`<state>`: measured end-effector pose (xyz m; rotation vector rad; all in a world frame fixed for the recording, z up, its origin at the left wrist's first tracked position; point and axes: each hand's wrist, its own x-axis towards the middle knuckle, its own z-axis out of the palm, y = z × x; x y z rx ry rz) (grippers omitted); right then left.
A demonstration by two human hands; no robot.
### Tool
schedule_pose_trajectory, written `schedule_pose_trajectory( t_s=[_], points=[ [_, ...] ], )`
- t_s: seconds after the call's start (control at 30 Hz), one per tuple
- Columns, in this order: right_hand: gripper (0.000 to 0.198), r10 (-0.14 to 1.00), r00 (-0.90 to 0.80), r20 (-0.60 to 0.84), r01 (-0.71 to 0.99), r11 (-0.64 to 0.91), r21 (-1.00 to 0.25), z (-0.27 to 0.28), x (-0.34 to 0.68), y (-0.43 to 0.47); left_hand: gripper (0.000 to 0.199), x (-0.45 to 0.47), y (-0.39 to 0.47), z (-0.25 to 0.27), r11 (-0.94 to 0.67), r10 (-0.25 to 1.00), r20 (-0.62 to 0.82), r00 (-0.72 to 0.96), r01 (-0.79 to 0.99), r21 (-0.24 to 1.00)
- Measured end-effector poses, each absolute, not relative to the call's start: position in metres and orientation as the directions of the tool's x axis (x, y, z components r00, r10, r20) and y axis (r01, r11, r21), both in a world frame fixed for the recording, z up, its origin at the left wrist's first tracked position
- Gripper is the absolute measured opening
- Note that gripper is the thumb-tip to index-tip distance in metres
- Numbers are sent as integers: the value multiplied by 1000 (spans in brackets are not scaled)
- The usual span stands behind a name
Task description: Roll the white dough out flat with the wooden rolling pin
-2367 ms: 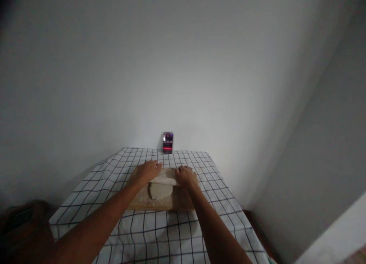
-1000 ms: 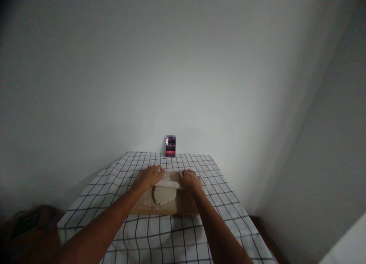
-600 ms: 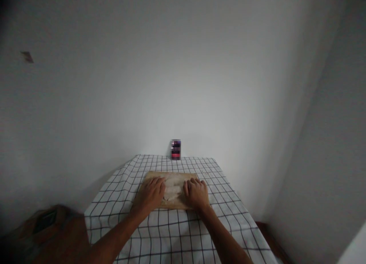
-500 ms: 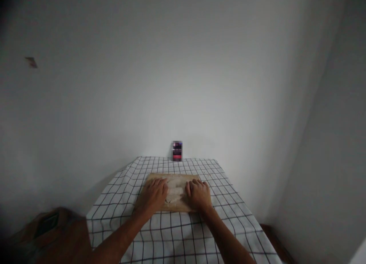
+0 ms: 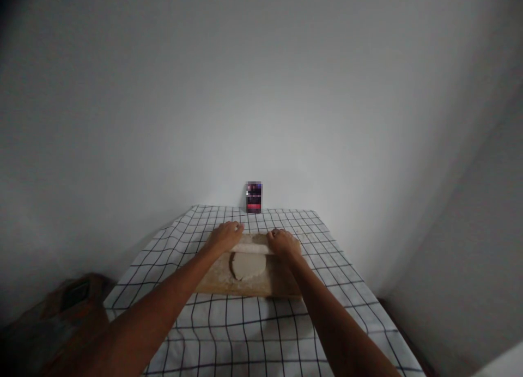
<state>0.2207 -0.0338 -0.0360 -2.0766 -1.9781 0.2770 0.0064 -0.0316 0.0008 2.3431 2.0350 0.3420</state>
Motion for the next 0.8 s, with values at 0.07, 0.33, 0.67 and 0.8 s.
schedule_pose_trajectory(
  t_s=[0.07,0.33,0.67,0.8],
  points=[
    [50,997,66,34,943,-51,-329,-38,222,-25,55,8,-21,-1,-112,985,153,83,975,190],
    [44,998,65,8,953,-60,-297,-38,223,-1,59,6,17,-19,-140,981,155,113,975,172],
    [45,998,40,38,974,-31,-224,-45,224,4,58,5,29,-28,-136,987,107,119,977,164],
    [40,995,-82,52,986,89,-138,-47,226,-1,49,6,22,-30,-125,989,102,111,981,145]
  ],
)
